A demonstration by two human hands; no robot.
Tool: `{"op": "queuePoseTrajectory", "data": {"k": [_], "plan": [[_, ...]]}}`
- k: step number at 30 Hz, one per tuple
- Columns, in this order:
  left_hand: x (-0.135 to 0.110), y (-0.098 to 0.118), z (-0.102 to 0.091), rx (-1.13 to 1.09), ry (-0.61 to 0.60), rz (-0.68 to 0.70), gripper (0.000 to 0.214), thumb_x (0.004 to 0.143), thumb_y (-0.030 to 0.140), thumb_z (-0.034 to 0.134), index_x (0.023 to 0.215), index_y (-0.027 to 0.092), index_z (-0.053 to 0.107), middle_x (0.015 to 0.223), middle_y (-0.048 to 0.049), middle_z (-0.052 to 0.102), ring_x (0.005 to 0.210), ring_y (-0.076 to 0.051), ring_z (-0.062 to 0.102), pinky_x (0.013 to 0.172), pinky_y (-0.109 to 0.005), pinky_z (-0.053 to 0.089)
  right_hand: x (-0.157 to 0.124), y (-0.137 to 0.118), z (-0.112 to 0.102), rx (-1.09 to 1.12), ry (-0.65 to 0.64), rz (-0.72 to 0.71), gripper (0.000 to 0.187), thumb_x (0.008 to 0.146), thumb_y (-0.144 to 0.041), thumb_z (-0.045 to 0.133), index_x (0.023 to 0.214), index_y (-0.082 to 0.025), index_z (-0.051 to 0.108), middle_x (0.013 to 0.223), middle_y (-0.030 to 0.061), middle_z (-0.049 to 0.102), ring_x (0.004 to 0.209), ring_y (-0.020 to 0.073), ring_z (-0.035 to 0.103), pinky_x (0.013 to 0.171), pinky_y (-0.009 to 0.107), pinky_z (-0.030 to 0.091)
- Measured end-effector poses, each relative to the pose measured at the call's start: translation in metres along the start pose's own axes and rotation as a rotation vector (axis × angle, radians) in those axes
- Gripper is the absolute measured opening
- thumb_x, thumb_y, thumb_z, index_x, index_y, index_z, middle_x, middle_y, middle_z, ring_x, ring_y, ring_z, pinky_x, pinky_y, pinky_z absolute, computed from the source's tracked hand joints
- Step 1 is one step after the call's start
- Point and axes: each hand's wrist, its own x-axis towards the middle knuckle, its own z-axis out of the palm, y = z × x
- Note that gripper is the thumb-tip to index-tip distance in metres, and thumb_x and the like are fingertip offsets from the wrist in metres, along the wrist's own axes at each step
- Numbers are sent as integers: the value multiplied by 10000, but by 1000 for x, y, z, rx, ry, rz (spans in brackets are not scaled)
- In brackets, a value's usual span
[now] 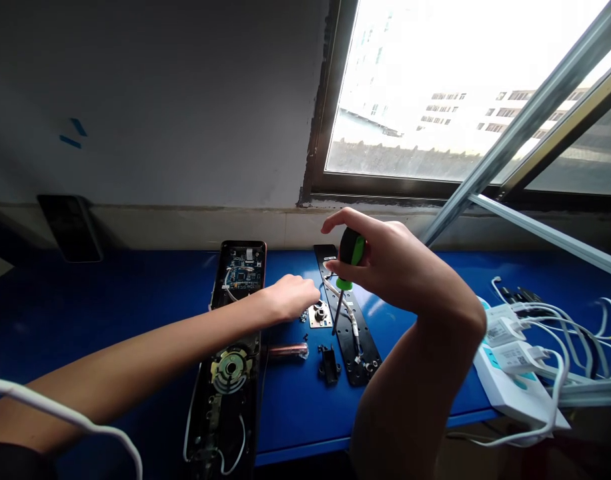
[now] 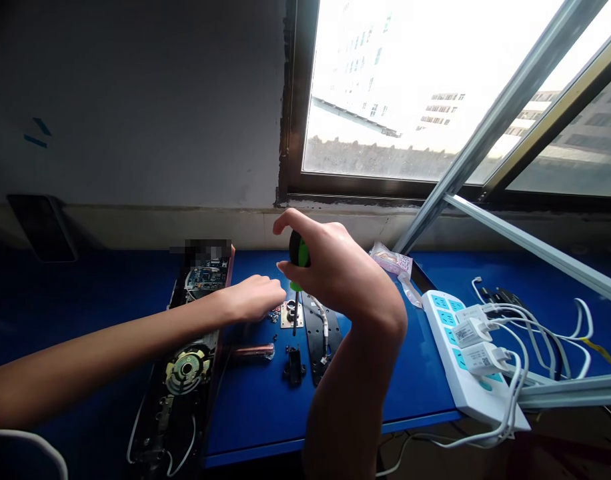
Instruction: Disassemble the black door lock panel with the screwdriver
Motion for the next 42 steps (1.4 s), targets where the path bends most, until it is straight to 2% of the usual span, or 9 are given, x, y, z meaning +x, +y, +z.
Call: {"op": "queuePoseTrajectory", "data": {"k": [4, 6, 10, 15, 18, 20, 22, 25, 42], "plan": [[-28, -3, -13, 56, 20, -19, 179, 852, 39, 579, 823, 157, 711, 912, -114, 730, 878, -274, 703, 751, -365, 538, 4, -7, 3, 20, -27, -32, 386, 873, -274, 751, 1230, -305, 607, 963, -1, 723, 741, 133, 613, 661, 275, 485], [-50, -6, -14, 79, 205, 5, 155, 941, 136, 583, 923, 166, 734, 1066, -126, 732, 1145, -320, 648, 938, -438, 532, 7, -10, 6, 21, -49, -46, 377, 878, -278, 748, 1227, -302, 608, 943, -4, 727, 721, 127, 615, 645, 265, 485], [-91, -6, 1, 137, 572, -123, 328, 918, 270, 702, 1242, 220, 692, 1534, -140, 519, 1565, -448, 180, 1220, -685, 246, 15, -17, 13, -10, -64, -78, 361, 883, -302, 753, 1214, -304, 611, 845, -18, 714, 655, 118, 604, 578, 245, 472], [-117, -1, 30, 18, 725, -323, 710, 857, 425, 771, 1507, 338, 499, 1735, -113, 156, 1558, -561, -5, 1143, -870, 113, 23, -27, 22, -28, -109, -112, 361, 890, -323, 753, 1217, -310, 602, 920, -5, 740, 697, 133, 641, 591, 258, 506], [-121, -1, 38, -67, 747, -371, 814, 846, 433, 772, 1569, 354, 406, 1755, -98, -28, 1526, -625, -18, 1067, -918, 214, 28, -31, 27, -32, -131, -129, 360, 890, -317, 756, 1215, -309, 600, 935, -7, 746, 718, 137, 651, 629, 266, 527], [-122, -2, 40, -153, 760, -384, 857, 838, 390, 772, 1589, 368, 359, 1740, -82, -172, 1506, -659, 18, 954, -848, 452, 31, -34, 30, -40, -138, -134, 365, 889, -310, 760, 1218, -307, 602, 924, -5, 745, 704, 132, 646, 613, 253, 517], [-123, -4, 41, -249, 776, -377, 873, 822, 337, 778, 1583, 383, 352, 1715, -60, -271, 1492, -668, 106, 766, -630, 647, 34, -37, 33, -49, -139, -144, 373, 889, -304, 763, 1227, -299, 605, 916, 3, 742, 693, 128, 642, 593, 236, 504], [-125, -9, 43, -309, 835, -361, 839, 793, 291, 794, 1537, 379, 415, 1716, -34, -268, 1475, -650, 205, 620, -420, 669, 38, -40, 37, -69, -124, -170, 386, 883, -306, 771, 1235, -280, 614, 908, 19, 736, 686, 132, 637, 576, 229, 491], [-102, -60, 37, -270, 902, -377, 771, 779, 277, 797, 1483, 324, 484, 1752, -51, -100, 1464, -526, 357, 831, -497, 663, 43, -46, 44, -87, -98, -172, 353, 904, -318, 750, 1228, -286, 613, 935, 13, 758, 693, 136, 658, 597, 251, 492]]}}
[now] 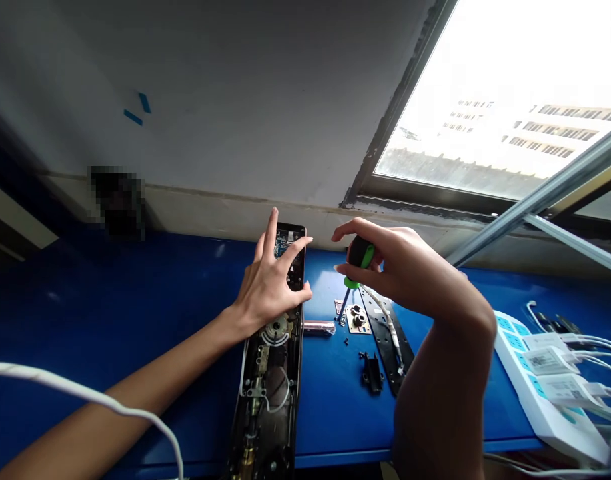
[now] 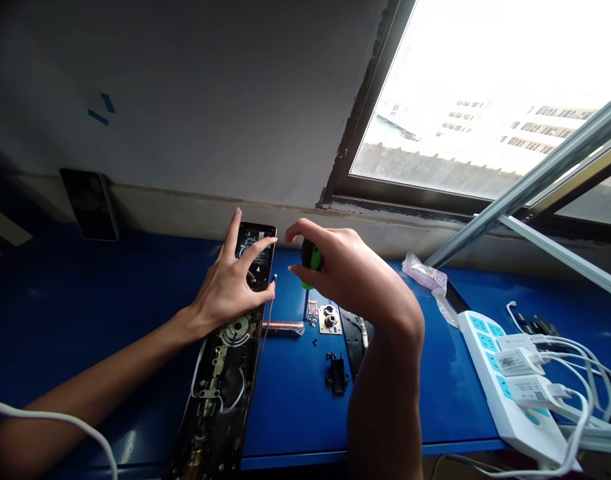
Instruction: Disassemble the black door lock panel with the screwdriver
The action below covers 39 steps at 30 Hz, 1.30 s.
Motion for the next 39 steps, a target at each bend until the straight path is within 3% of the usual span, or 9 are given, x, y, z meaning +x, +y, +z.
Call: {"op": "queuePoseTrajectory", "data": {"k": [14, 16, 20, 23, 26, 29, 32, 35, 39], "plan": [[24, -10, 15, 78, 13, 11, 712, 797, 285, 778, 1460, 295, 519, 1753, -53, -105, 1509, -523, 291, 985, -597, 595, 9, 2, 6, 38, 45, -7, 335, 906, -291, 718, 1225, -265, 620, 928, 24, 743, 701, 143, 622, 623, 278, 473], [24, -8, 14, 132, 27, 61, 625, 842, 299, 744, 1437, 259, 554, 1756, -92, -33, 1530, -524, 236, 1087, -671, 491, 14, 1, 11, 37, 66, -1, 318, 910, -269, 698, 1217, -255, 614, 944, 30, 741, 700, 136, 609, 627, 277, 458], [20, -6, 8, 179, -1, 224, 330, 933, 272, 649, 1248, 184, 686, 1676, -154, 317, 1573, -470, 157, 1197, -697, 344, 19, -2, 25, 44, 72, 13, 238, 932, -251, 655, 1166, -231, 621, 977, 39, 733, 721, 129, 596, 626, 265, 435], [17, -4, 4, 152, -57, 313, 181, 972, 230, 589, 1068, 167, 730, 1496, -144, 560, 1566, -403, 237, 1217, -625, 374, 13, -5, 39, -5, 61, 40, 190, 951, -235, 624, 1139, -212, 636, 995, 53, 733, 764, 141, 616, 658, 267, 436], [13, -3, 1, 128, -133, 378, 204, 999, 200, 544, 971, 160, 742, 1327, -123, 678, 1516, -364, 362, 1196, -551, 434, -1, -8, 49, -76, 63, 95, 102, 975, -241, 592, 1050, -195, 643, 931, 55, 729, 745, 145, 619, 668, 270, 423], [9, -3, -1, 100, -223, 447, 230, 1010, 188, 538, 931, 158, 752, 1237, -106, 722, 1457, -344, 450, 1166, -505, 473, -20, -12, 55, -122, 56, 205, 85, 985, -241, 556, 962, -187, 618, 864, 64, 721, 691, 155, 607, 627, 277, 386], [7, -4, -3, 67, -306, 514, 216, 1010, 180, 556, 929, 153, 755, 1144, -100, 751, 1399, -323, 516, 1142, -469, 496, -35, -16, 67, -154, -80, 377, 87, 969, -252, 544, 983, -199, 612, 829, 74, 721, 652, 170, 620, 555, 267, 320], [8, -5, -4, 41, -391, 566, 196, 1005, 188, 582, 926, 143, 755, 1078, -103, 760, 1248, -283, 637, 1098, -434, 529, -41, -17, 92, -160, -119, 452, 97, 913, -202, 547, 986, -200, 611, 718, 53, 697, 586, 181, 610, 522, 273, 258], [10, -7, -7, 24, -443, 574, 176, 988, 182, 611, 894, 148, 756, 1023, -95, 765, 1098, -245, 707, 1075, -419, 541, -40, -18, 131, -151, -137, 501, 213, 799, -206, 612, 1012, -199, 615, 836, 87, 750, 676, 230, 673, 538, 292, 212]]}}
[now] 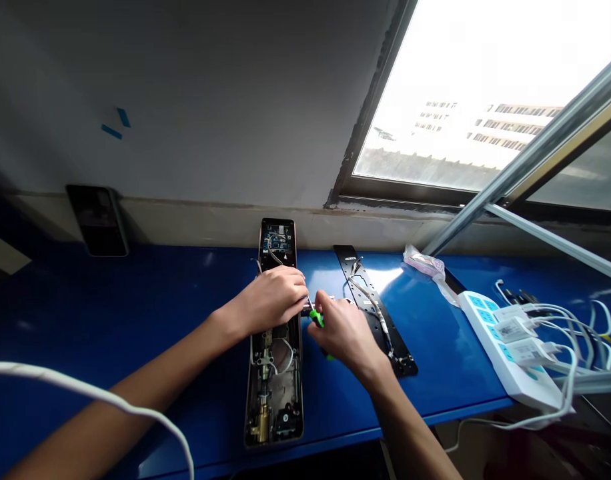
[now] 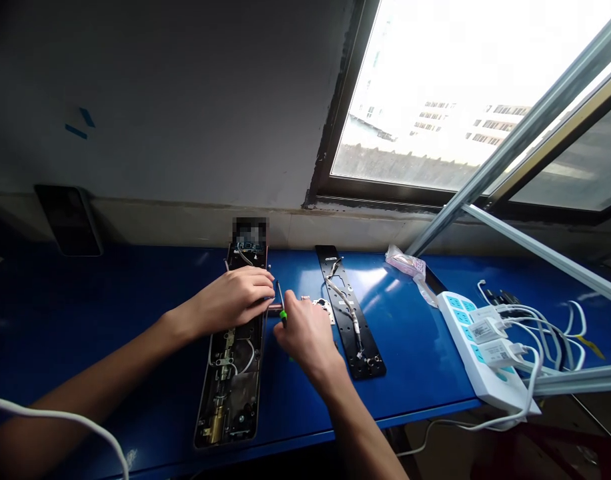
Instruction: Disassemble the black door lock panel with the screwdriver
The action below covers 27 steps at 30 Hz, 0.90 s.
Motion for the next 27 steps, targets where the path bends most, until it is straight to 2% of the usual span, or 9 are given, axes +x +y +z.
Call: {"op": "queuePoseTrajectory", "data": {"k": [4, 8, 12, 17, 23, 27], "plan": [[-2, 0, -3, -23, -10, 1, 196, 992, 174, 600, 879, 146, 758, 1018, -95, 771, 1131, -249, 703, 1094, -414, 531, 2, -2, 22, 44, 7, 10, 203, 828, -228, 596, 1030, -205, 596, 879, 83, 763, 732, 238, 692, 559, 300, 217], [-5, 0, -5, -43, -40, 8, 192, 997, 192, 603, 905, 137, 762, 1038, -106, 772, 1193, -267, 686, 1117, -421, 515, 3, 4, 27, 93, 28, -12, 173, 864, -256, 622, 1026, -218, 576, 851, 55, 750, 719, 219, 679, 572, 293, 242], [-6, -2, -8, -111, -55, 2, 166, 995, 199, 613, 984, 143, 768, 1100, -99, 758, 1189, -259, 683, 1061, -398, 550, 4, 11, 18, 150, 83, -36, 144, 892, -307, 664, 952, -222, 565, 806, 34, 722, 696, 198, 655, 577, 280, 280], [-10, -5, -22, -117, -5, -48, 145, 975, 209, 642, 1004, 158, 775, 1271, -122, 689, 1194, -266, 655, 983, -386, 569, 14, 15, -3, 250, 241, -78, 132, 922, -304, 648, 885, -229, 545, 824, 7, 699, 678, 154, 615, 607, 266, 347], [-15, -6, -39, -119, -38, -34, 123, 941, 149, 669, 997, 179, 775, 1076, -71, 718, 1038, -223, 659, 913, -352, 543, 38, 4, -22, 366, 422, -180, 134, 925, -264, 617, 817, -231, 545, 754, -17, 654, 656, 133, 569, 618, 259, 371], [-14, -4, -38, -101, -84, -28, 102, 946, 144, 664, 951, 168, 763, 1012, -58, 729, 992, -224, 647, 891, -359, 525, 53, -2, -18, 429, 493, -300, 170, 944, -289, 608, 798, -233, 541, 708, -40, 613, 622, 111, 530, 625, 250, 383]]}}
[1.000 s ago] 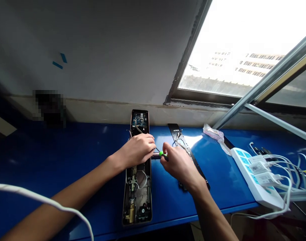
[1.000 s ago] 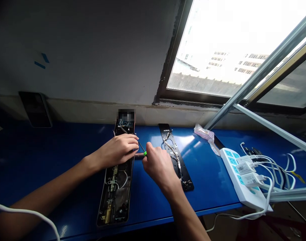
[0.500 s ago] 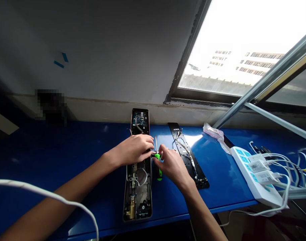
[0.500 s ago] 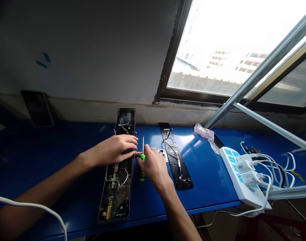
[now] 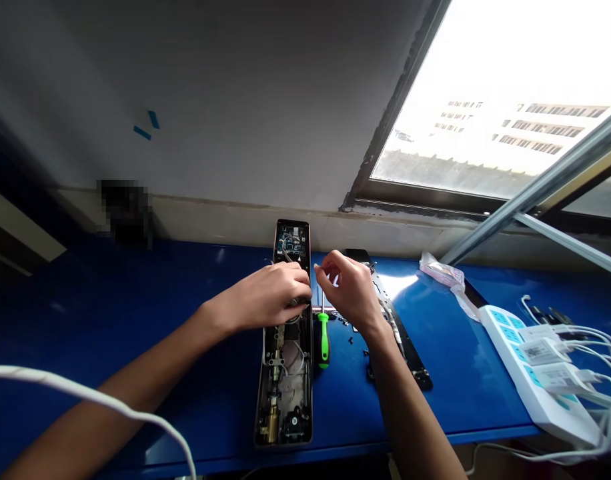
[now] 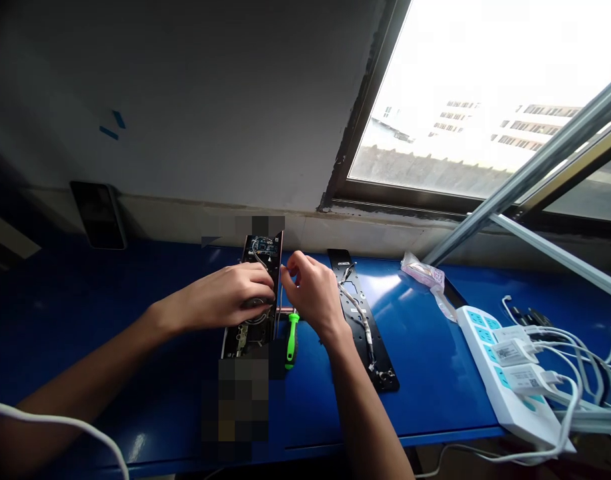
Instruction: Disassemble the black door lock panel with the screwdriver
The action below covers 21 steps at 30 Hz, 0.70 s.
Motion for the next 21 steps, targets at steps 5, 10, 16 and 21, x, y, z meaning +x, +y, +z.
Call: {"op": "queuePoseTrajectory", "data": {"k": [5, 10, 16, 21], "plan": [[2, 5, 5, 32, -54, 15, 117, 946, 119, 655, 900, 166, 752, 995, -47, 734, 982, -227, 633, 865, -353, 511, -4, 12, 18, 58, 87, -59, 248, 983, -326, 578, 762, -226, 528, 684, -39, 593, 581, 98, 491, 612, 248, 385], [1, 5, 9, 71, -82, -1, 114, 941, 108, 667, 878, 168, 741, 978, -52, 733, 979, -222, 649, 851, -338, 505, -12, 18, 19, 69, 127, -78, 242, 976, -296, 597, 752, -222, 541, 676, -39, 602, 579, 95, 490, 599, 239, 385], [2, 3, 8, 74, -68, 3, 132, 928, 91, 678, 829, 171, 714, 938, -44, 727, 924, -205, 649, 801, -320, 492, -14, 20, 12, 41, 123, -79, 239, 986, -307, 585, 764, -220, 564, 678, -34, 614, 571, 93, 487, 596, 235, 392], [2, 1, 5, 51, -61, -2, 122, 950, 116, 654, 866, 173, 721, 947, -47, 723, 934, -213, 646, 809, -331, 488, -15, 21, 9, 0, 67, -63, 263, 1009, -324, 543, 770, -220, 582, 682, -20, 622, 574, 102, 480, 616, 247, 397]]}}
